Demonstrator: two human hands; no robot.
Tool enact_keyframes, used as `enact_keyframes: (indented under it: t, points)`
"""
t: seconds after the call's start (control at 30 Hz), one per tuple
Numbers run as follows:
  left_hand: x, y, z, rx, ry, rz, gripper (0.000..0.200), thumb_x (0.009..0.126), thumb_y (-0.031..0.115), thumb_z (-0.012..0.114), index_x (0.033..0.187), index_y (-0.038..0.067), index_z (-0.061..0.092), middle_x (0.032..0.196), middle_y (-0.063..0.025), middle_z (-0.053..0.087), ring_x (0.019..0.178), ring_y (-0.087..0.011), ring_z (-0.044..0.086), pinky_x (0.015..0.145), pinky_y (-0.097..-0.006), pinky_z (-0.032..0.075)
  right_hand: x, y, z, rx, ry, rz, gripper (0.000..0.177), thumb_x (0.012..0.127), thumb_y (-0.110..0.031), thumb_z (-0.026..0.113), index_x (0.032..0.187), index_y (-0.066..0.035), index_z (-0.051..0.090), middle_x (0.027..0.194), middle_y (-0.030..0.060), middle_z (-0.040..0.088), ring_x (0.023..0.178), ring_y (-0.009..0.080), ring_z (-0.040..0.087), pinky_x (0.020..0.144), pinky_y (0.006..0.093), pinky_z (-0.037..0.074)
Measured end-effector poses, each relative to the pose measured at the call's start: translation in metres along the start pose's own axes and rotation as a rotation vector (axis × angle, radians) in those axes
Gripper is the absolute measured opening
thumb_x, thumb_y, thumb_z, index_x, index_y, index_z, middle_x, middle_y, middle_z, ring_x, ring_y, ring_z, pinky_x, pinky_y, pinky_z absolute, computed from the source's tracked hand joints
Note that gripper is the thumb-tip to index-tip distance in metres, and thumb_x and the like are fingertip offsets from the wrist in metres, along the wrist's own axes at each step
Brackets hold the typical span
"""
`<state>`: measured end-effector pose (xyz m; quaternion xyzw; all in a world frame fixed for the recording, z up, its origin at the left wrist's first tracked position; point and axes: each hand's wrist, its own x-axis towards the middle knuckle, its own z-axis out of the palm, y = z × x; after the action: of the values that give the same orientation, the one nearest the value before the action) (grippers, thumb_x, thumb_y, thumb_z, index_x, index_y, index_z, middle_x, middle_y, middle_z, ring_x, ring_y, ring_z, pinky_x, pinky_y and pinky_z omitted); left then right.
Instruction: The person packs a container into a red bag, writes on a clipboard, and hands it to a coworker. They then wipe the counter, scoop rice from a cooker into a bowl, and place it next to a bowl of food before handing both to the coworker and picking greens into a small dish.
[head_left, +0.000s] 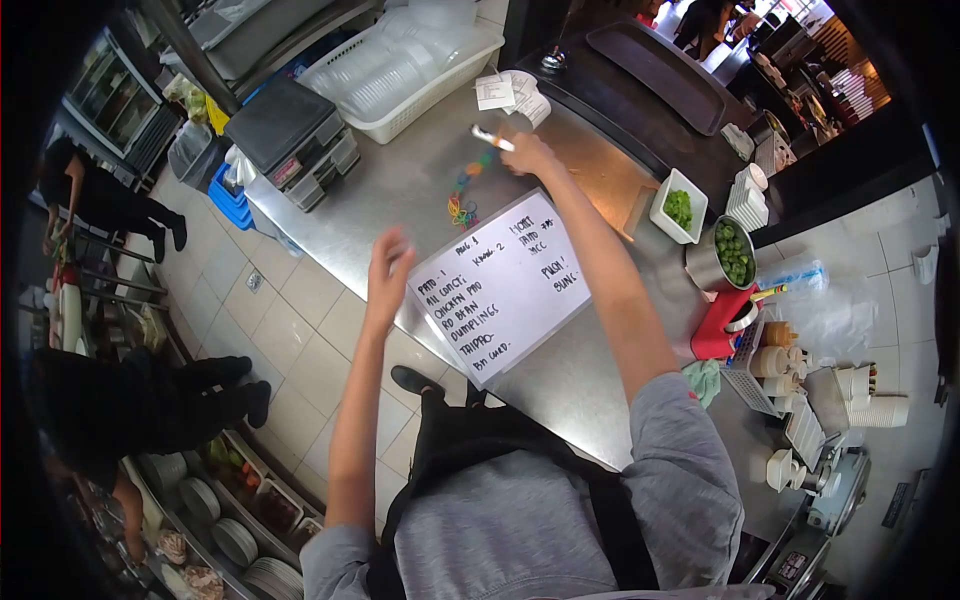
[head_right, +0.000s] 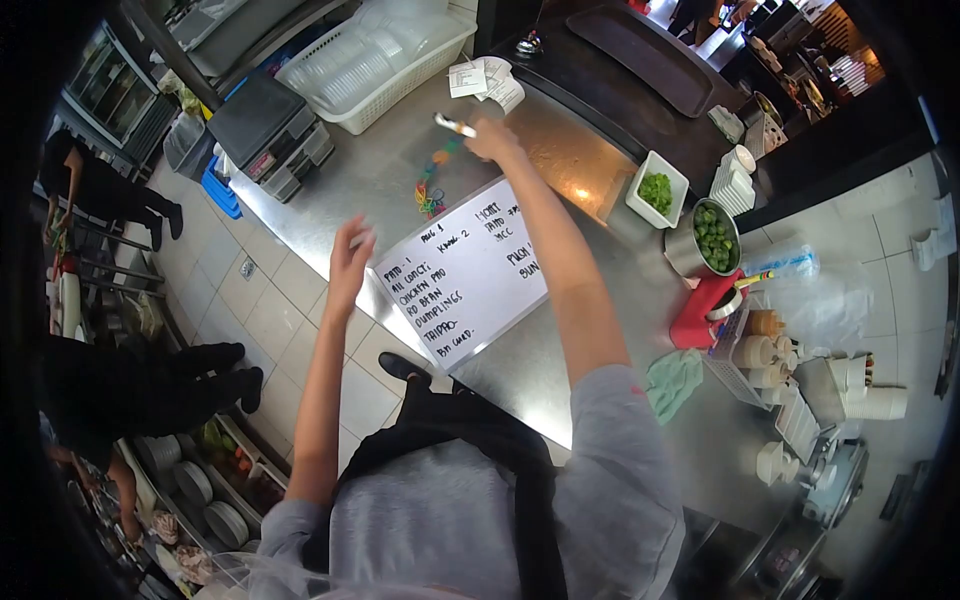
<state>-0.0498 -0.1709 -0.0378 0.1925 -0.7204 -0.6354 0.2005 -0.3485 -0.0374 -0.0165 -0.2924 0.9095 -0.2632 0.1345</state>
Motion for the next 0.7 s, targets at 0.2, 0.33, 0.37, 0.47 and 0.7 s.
enact_keyframes:
  t: [0.2, 0.33, 0.37, 0.47, 0.7]
  points:
    - [-0.151, -0.027, 0.023, -0.243, 0.132, -0.71, 0.054, 0.088, 0.028, 0.052, 0.131, 0.007, 0.028, 0.122, -0.0138, 0.039, 0.11, -0.0218, 0.042, 0.083, -0.0361, 0.04, -0.039, 0.036, -0.022, -0.176, -0.245, 0.332, 0.024, 0.078, -0.009, 0.051, 0.095, 0.005, 0.06, 0.079, 0.0185, 0.065, 0.062, 0.0255, 0.066, 0.058, 0.0334, 0.054]
    - [-0.174, -0.062, 0.019, -0.616, -0.005, -0.81, 0.056, 0.091, 0.044, 0.037, 0.131, 0.006, 0.03, 0.128, -0.0156, 0.04, 0.114, -0.0235, 0.043, 0.083, -0.0372, 0.042, -0.056, 0.033, -0.021, 0.06, -0.493, 0.385, 0.024, 0.079, -0.012, 0.052, 0.096, 0.004, 0.059, 0.083, 0.0206, 0.065, 0.065, 0.0264, 0.066, 0.057, 0.0358, 0.055]
    - [-0.172, -0.056, 0.012, -0.558, 0.017, -0.834, 0.055, 0.092, 0.045, 0.035, 0.131, 0.006, 0.032, 0.126, -0.0155, 0.043, 0.113, -0.0239, 0.045, 0.084, -0.037, 0.042, -0.058, 0.036, -0.019, 0.157, -0.571, 0.392, 0.025, 0.08, -0.013, 0.053, 0.097, 0.004, 0.057, 0.083, 0.0212, 0.064, 0.066, 0.027, 0.066, 0.056, 0.0361, 0.055]
    - [-0.167, -0.03, -0.014, -0.428, 0.112, -0.82, 0.053, 0.094, 0.041, 0.031, 0.127, 0.001, 0.039, 0.116, -0.0143, 0.054, 0.105, -0.0247, 0.054, 0.088, -0.0364, 0.043, -0.069, 0.049, -0.014, 0.468, -0.674, 0.367, 0.028, 0.083, -0.016, 0.053, 0.102, 0.004, 0.052, 0.087, 0.0244, 0.063, 0.07, 0.0293, 0.066, 0.056, 0.036, 0.056]
    - [-0.132, 0.003, -0.041, -0.698, 0.0, -0.491, 0.047, 0.095, 0.03, 0.034, 0.126, -0.005, 0.037, 0.122, -0.017, 0.05, 0.109, -0.027, 0.051, 0.092, -0.0404, 0.042, -0.079, 0.06, 0.0, 0.974, -0.198, 0.301, 0.059, 0.081, 0.0, 0.057, 0.132, -0.011, 0.03, 0.082, 0.0139, 0.061, 0.053, 0.0136, 0.056, 0.043, 0.025, 0.046]
